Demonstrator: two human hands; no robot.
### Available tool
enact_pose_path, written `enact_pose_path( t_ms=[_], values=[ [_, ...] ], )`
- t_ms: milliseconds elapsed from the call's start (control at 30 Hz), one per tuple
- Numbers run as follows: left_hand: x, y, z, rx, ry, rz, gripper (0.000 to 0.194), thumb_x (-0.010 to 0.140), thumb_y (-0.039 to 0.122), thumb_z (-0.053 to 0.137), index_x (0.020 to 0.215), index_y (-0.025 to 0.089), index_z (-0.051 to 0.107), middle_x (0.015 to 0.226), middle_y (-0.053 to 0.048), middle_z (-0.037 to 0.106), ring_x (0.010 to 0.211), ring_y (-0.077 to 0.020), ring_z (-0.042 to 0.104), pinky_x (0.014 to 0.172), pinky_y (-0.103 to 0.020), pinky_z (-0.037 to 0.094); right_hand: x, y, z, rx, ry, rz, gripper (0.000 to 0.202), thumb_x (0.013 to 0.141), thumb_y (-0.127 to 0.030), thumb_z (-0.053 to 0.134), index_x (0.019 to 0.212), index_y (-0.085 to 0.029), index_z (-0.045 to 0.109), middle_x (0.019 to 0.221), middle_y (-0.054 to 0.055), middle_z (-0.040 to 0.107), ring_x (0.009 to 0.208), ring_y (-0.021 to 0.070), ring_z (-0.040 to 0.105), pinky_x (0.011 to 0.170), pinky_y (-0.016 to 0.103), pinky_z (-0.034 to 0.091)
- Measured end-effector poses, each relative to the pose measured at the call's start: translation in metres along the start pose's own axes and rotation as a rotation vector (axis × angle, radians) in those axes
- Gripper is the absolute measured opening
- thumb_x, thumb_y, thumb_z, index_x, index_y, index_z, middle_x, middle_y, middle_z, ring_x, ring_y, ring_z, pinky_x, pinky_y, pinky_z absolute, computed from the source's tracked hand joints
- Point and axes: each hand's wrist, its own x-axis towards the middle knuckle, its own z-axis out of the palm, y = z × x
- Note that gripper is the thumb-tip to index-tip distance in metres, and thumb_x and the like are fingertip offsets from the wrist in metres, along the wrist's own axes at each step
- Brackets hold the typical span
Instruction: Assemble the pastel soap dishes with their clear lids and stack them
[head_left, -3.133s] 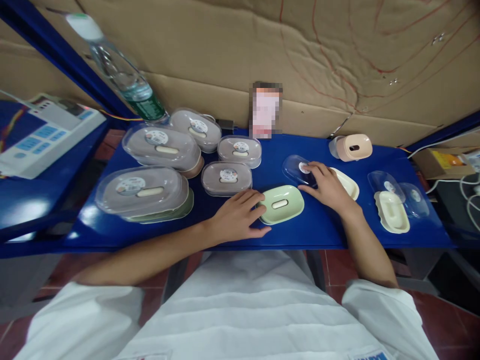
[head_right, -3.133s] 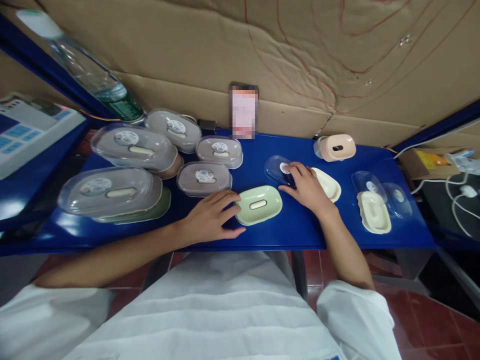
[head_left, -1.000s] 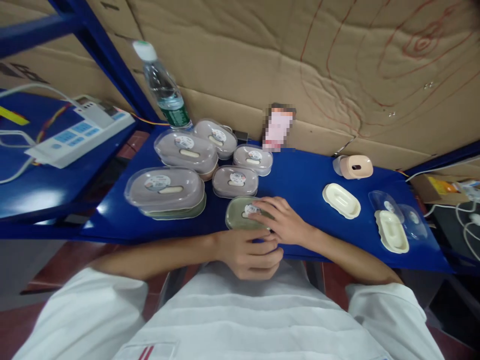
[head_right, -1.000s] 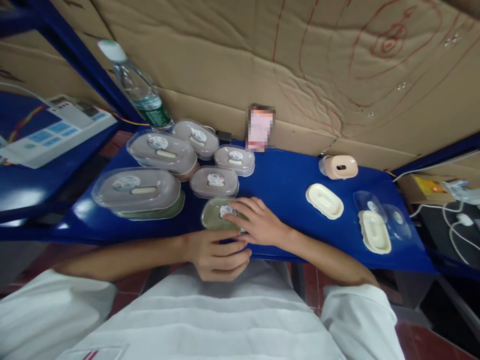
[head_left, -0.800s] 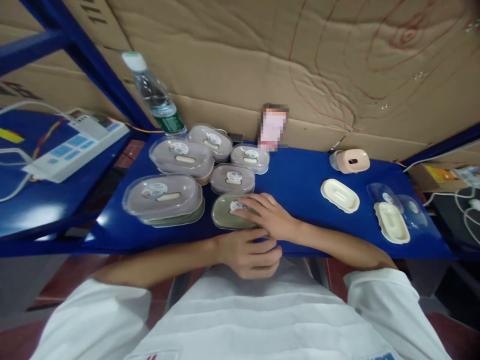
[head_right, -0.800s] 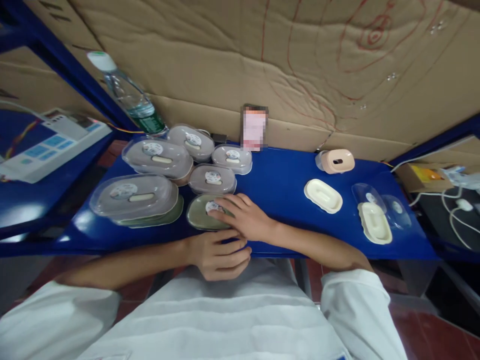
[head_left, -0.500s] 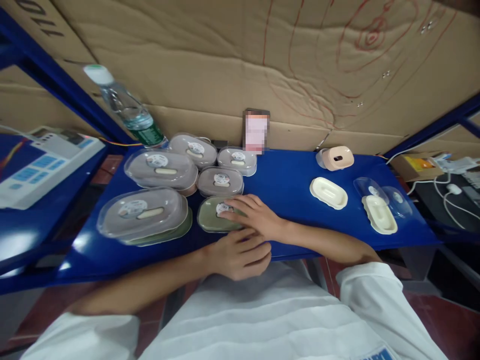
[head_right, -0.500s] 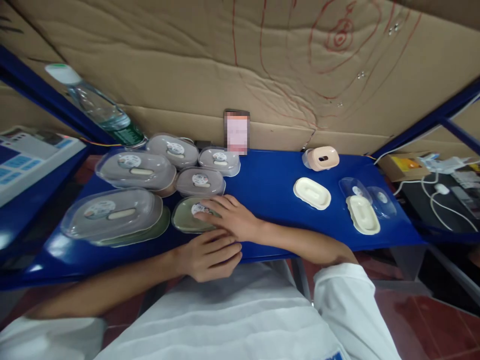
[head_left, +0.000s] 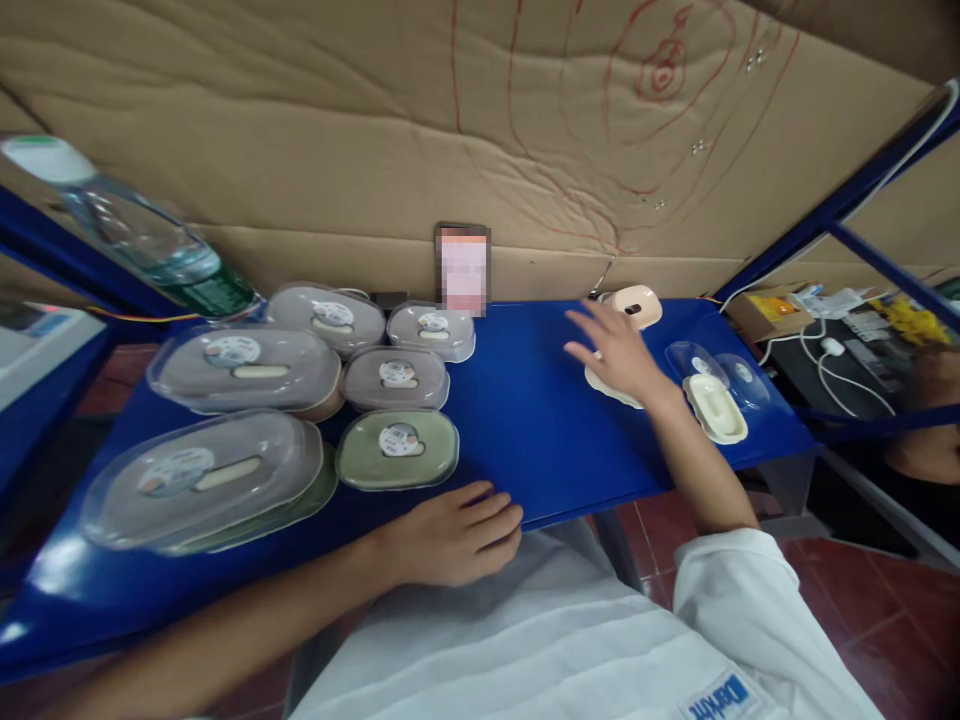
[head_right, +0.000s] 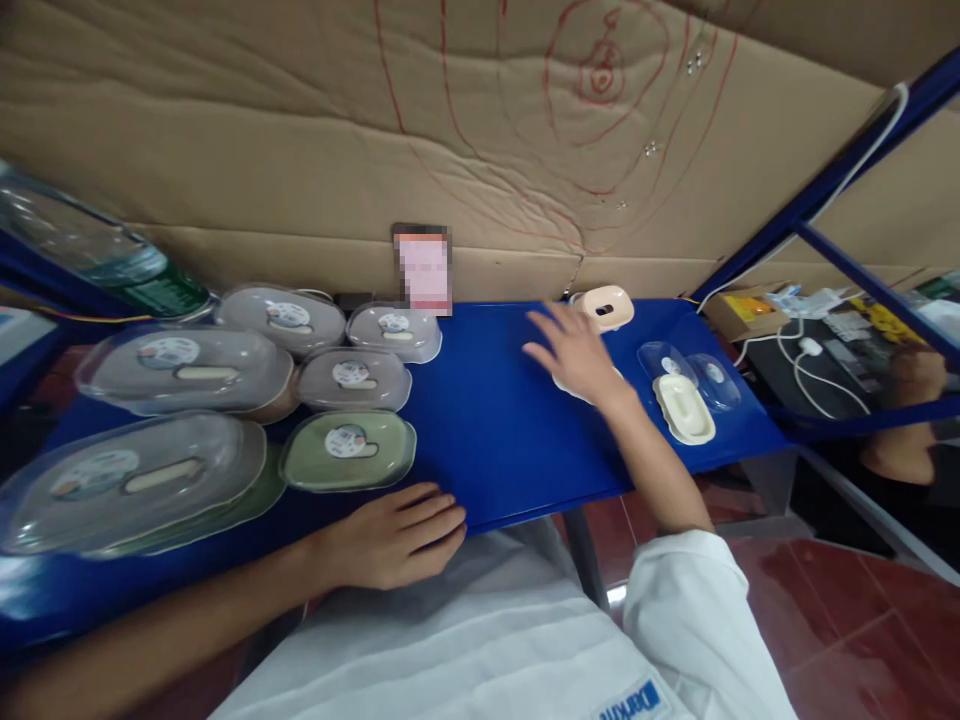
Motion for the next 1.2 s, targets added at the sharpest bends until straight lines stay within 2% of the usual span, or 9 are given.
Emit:
enact_pose_path(
  t_ms=[100,233,333,467,600,833,933,1100,1200],
  values=[
    [0.002,0.002,0.007,-0.022,-0.037,-0.022,0.008,0.094,0.02,0.069,0.101,0.019,0.073,0.104,-0.004,0.075,0.096,-0.0199,0.067,0.089,-0.036,0.05,-0.015,0.072,0.001,-0.121,0.065,0.326,0.055,0.107,-0.05,0.048,0.153,-0.021,0.057,0.162,0.02,0.053,0.147,0.0402,0.05,0.116,0.06,0.041],
    [0.009,0.003,0.014,0.003,-0.149,0.019,0.01,0.097,0.025,0.068,0.101,0.018,0.073,0.11,-0.008,0.074,0.098,-0.0225,0.067,0.087,-0.037,0.049,-0.026,0.112,0.015,-0.17,0.014,0.38,0.048,0.101,-0.039,0.056,0.145,-0.02,0.064,0.145,0.018,0.068,0.134,0.0374,0.06,0.11,0.056,0.042],
    [0.017,0.002,0.017,0.037,-0.188,0.015,0.011,0.098,0.027,0.069,0.101,0.017,0.073,0.115,-0.01,0.074,0.1,-0.0239,0.066,0.087,-0.038,0.05,-0.02,0.109,0.02,-0.164,0.005,0.331,0.039,0.102,-0.032,0.053,0.134,-0.019,0.071,0.129,0.015,0.077,0.123,0.0339,0.066,0.107,0.052,0.041],
    [0.021,-0.002,0.018,0.024,-0.176,-0.08,0.013,0.099,0.024,0.066,0.105,0.016,0.073,0.119,-0.011,0.072,0.101,-0.0236,0.067,0.089,-0.037,0.052,-0.014,0.084,0.013,-0.136,0.06,0.253,0.043,0.109,-0.039,0.046,0.138,-0.017,0.07,0.126,0.016,0.075,0.118,0.0338,0.066,0.104,0.05,0.043],
    [0.017,-0.002,0.017,-0.078,-0.217,-0.119,0.015,0.097,0.024,0.067,0.109,0.017,0.073,0.122,-0.011,0.071,0.101,-0.0223,0.067,0.092,-0.034,0.056,-0.017,0.041,0.01,-0.015,0.119,0.06,0.048,0.112,-0.046,0.042,0.139,-0.018,0.069,0.119,0.017,0.074,0.11,0.0326,0.066,0.095,0.046,0.049],
    [0.018,-0.001,0.02,-0.122,-0.09,-0.232,0.039,0.093,0.015,0.067,0.132,0.014,0.068,0.142,-0.02,0.063,0.132,-0.0319,0.062,0.112,-0.045,0.054,-0.016,-0.032,0.032,0.237,-0.04,-0.314,0.04,0.111,-0.045,0.051,0.14,-0.025,0.07,0.124,0.011,0.075,0.122,0.0281,0.067,0.108,0.045,0.051],
    [0.016,-0.001,0.024,-0.137,-0.095,-0.231,0.044,0.094,0.013,0.065,0.138,0.015,0.065,0.153,-0.021,0.058,0.141,-0.0328,0.058,0.117,-0.047,0.053,-0.016,-0.025,0.028,0.205,0.012,-0.237,0.043,0.112,-0.045,0.047,0.144,-0.026,0.068,0.125,0.011,0.076,0.12,0.0286,0.068,0.103,0.046,0.052],
    [0.014,-0.001,0.027,-0.165,-0.149,-0.236,0.042,0.096,0.017,0.065,0.138,0.016,0.066,0.157,-0.021,0.054,0.142,-0.0339,0.058,0.118,-0.049,0.052,-0.018,0.022,0.013,0.026,0.074,0.049,0.046,0.11,-0.049,0.046,0.135,-0.022,0.073,0.122,0.014,0.076,0.111,0.0318,0.068,0.096,0.047,0.051],
    [0.015,-0.003,0.026,-0.159,-0.181,-0.253,0.038,0.098,0.021,0.066,0.136,0.016,0.067,0.155,-0.021,0.055,0.139,-0.0338,0.058,0.117,-0.05,0.051,-0.019,0.048,0.01,0.059,0.06,0.123,0.044,0.107,-0.048,0.049,0.13,-0.021,0.075,0.117,0.015,0.077,0.106,0.0316,0.069,0.095,0.047,0.053]
  ],
)
